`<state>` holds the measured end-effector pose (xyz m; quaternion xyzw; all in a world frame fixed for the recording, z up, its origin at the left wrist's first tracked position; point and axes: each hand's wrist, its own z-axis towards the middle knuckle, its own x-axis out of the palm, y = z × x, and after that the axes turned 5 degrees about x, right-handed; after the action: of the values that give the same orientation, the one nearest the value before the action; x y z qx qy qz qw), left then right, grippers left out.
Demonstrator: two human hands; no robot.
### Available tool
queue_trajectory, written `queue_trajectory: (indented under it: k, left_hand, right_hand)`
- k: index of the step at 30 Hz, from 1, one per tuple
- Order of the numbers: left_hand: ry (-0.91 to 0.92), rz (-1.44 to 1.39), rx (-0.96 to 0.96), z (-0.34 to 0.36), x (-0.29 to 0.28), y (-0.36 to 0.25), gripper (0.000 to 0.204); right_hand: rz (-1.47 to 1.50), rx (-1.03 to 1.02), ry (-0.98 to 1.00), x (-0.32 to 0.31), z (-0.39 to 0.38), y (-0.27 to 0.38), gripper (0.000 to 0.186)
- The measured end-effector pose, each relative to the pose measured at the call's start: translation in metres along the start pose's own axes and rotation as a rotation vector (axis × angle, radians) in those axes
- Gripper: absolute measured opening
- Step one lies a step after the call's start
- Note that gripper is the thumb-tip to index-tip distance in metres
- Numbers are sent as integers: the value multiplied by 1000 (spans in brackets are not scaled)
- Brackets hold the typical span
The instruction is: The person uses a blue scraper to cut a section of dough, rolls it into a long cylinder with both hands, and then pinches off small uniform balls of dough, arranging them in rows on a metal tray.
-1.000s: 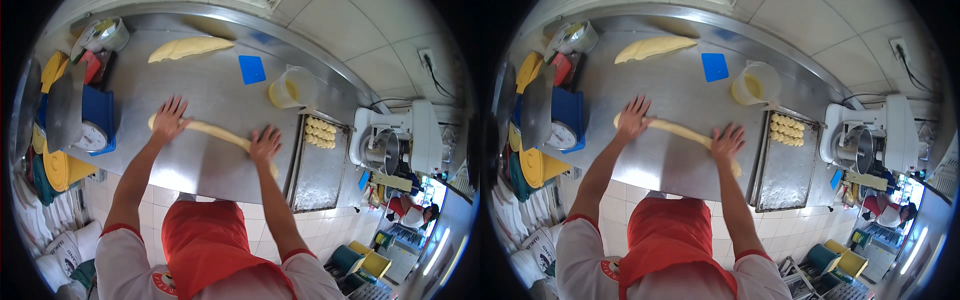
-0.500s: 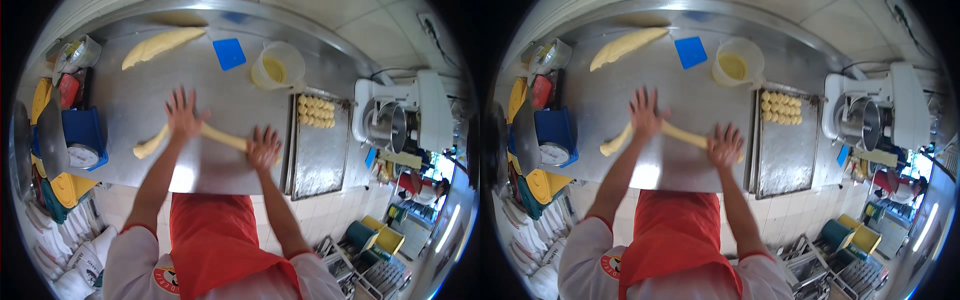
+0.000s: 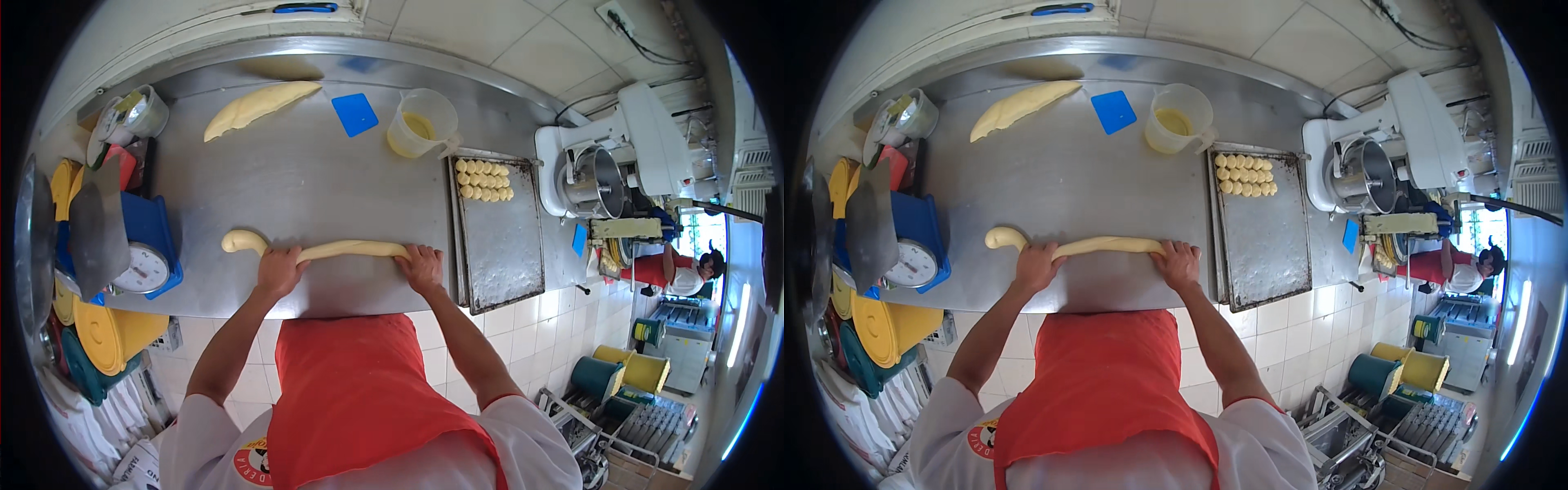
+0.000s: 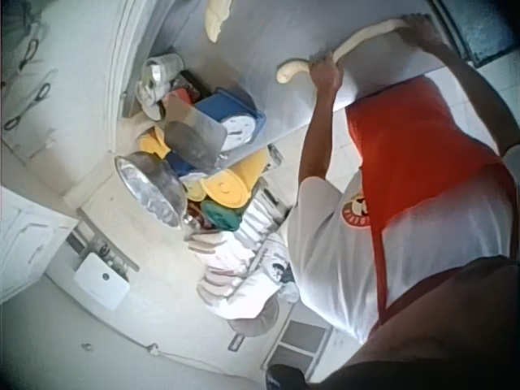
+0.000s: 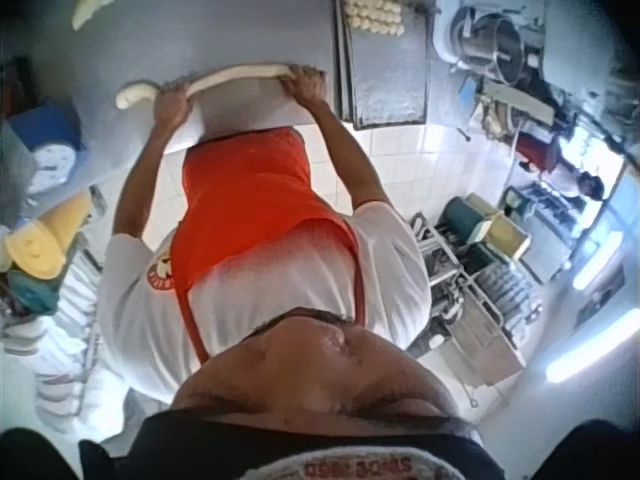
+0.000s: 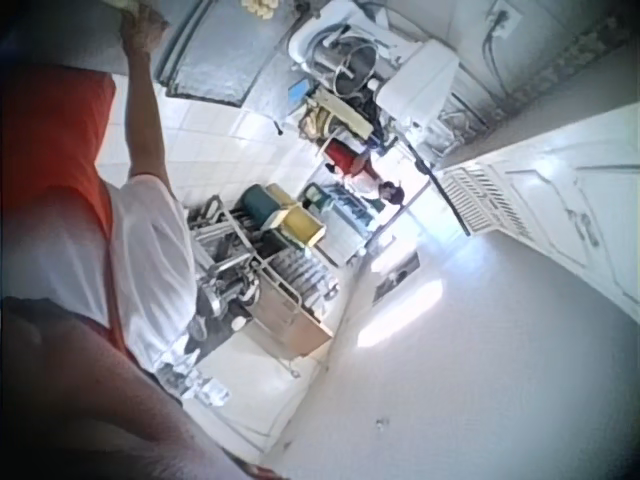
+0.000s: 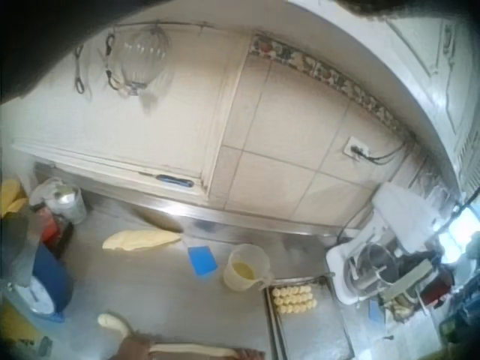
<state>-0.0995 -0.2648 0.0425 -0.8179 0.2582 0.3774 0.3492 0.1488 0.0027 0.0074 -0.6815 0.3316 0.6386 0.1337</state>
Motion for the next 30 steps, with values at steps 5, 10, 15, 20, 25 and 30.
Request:
queue_trajectory:
  k: [5, 10, 15, 20, 25, 30]
  left_hand:
    - [-428, 173, -23, -55, 42, 19, 40]
    - [-208, -460, 576, -28, 79, -113, 61]
    - [-275, -223, 365, 19, 117, -142, 67]
    - [-393, 136, -126, 123, 60, -143, 80]
    - [-631, 233, -345, 200, 4, -90, 89]
    - [-445, 235, -173, 127, 48, -102, 92]
  right_hand:
    - [25, -154, -61, 7, -37, 24, 51]
    - [24, -11, -63, 44, -59, 31, 63]
    - [-113, 91, -30, 52, -23, 21, 68]
    - [-110, 91, -81, 18, 91, 7, 69]
    - [68, -28, -173, -9, 182, -27, 71]
    - [78, -31, -109, -1, 98, -38, 76]
